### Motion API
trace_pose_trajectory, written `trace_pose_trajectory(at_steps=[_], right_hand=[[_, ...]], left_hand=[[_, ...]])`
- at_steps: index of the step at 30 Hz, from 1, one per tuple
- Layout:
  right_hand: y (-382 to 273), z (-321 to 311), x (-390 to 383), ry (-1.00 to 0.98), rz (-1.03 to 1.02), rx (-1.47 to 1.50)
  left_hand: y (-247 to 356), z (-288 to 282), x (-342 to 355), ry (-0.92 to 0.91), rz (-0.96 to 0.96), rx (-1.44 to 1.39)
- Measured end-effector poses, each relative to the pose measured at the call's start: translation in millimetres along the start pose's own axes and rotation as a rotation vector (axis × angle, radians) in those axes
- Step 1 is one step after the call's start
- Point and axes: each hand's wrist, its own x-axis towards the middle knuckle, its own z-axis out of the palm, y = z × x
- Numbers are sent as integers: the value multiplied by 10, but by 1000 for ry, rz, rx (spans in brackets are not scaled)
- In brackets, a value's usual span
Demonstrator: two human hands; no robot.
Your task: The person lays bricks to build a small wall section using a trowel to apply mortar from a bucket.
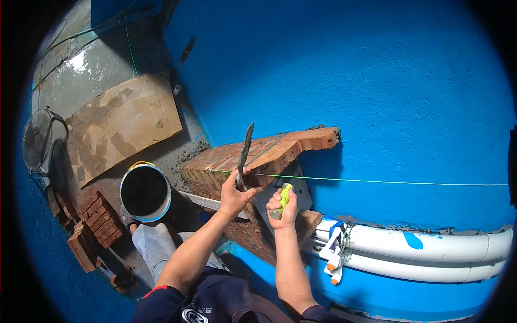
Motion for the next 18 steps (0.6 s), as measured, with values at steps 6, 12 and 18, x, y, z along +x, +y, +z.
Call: trace_pose_trajectory(at_steps=[6, 12, 18], right_hand=[[-16, -433, -164, 139, -55, -197], [73, -917, -400, 200, 36, -250], [2, -842, -696, 470, 22, -562]], left_hand=[[131, -55, 7, 11, -8, 24], [164, -508, -89, 163, -142, -22], [-82, -1462, -368, 265, -235, 257]])
